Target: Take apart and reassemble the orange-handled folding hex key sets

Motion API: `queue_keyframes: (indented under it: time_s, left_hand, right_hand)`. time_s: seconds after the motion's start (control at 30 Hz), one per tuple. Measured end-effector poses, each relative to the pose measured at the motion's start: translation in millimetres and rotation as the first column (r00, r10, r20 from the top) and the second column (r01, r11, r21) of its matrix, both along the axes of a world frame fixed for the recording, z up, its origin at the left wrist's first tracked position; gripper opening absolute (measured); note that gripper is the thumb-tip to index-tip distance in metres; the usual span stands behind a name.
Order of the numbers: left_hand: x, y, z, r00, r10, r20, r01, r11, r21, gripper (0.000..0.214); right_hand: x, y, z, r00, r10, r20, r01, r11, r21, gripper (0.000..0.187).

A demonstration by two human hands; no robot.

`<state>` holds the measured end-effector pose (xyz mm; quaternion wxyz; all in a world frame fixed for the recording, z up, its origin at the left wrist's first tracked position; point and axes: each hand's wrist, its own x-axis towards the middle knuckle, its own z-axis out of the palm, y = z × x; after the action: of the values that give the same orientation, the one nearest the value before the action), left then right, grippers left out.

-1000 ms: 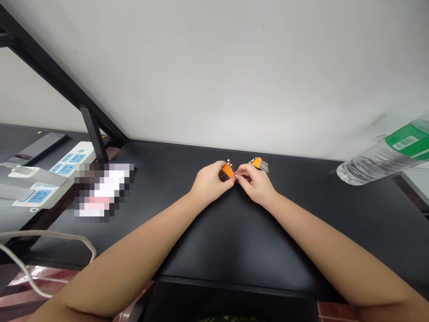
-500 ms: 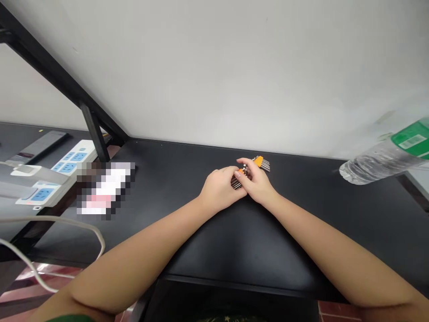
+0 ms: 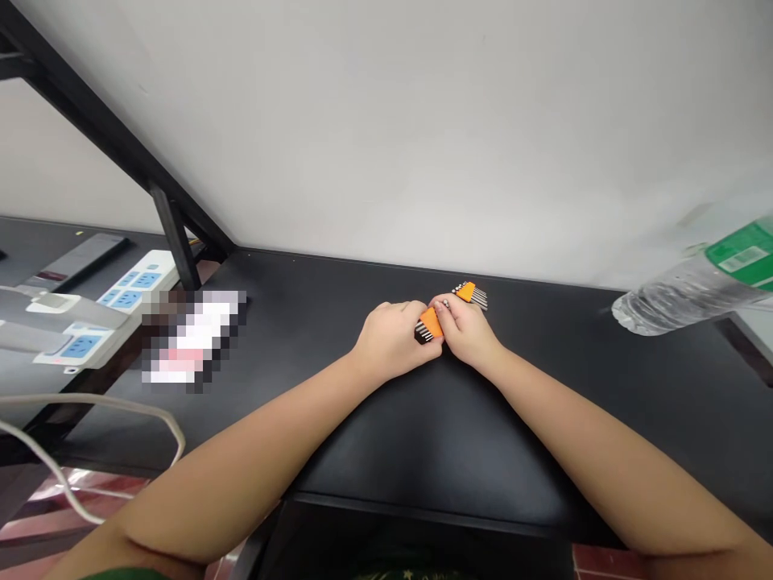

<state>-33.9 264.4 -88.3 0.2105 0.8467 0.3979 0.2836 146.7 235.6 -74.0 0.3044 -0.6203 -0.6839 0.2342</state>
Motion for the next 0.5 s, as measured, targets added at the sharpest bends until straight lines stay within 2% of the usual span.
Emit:
queue_keyframes:
  time_s: [0.2, 0.4, 0.5]
  left_hand:
    - [-12, 10, 2.6, 0.995, -0.065, -0.069, 0.057, 0.991, -0.119, 0.024]
    - [-23, 17, 5.6, 0.995, -0.077, -0.06, 0.064, 0.979, -0.191, 0.026]
    - [-27, 24, 4.0, 0.996, -0.087, -0.019, 0.079, 0.961, -0.265, 0.029]
  right_hand:
    - [10, 9, -3.8, 0.985, -0.018, 0.174, 0.02, 1.0, -0.014, 0.024]
    - [25, 17, 3.2, 0.972, -0.134, 0.194, 0.143, 0.989, -0.031, 0.027]
    - [30, 18, 4.8, 0.957, -0.123, 0.261, 0.147, 0.987, -0.072, 0.029]
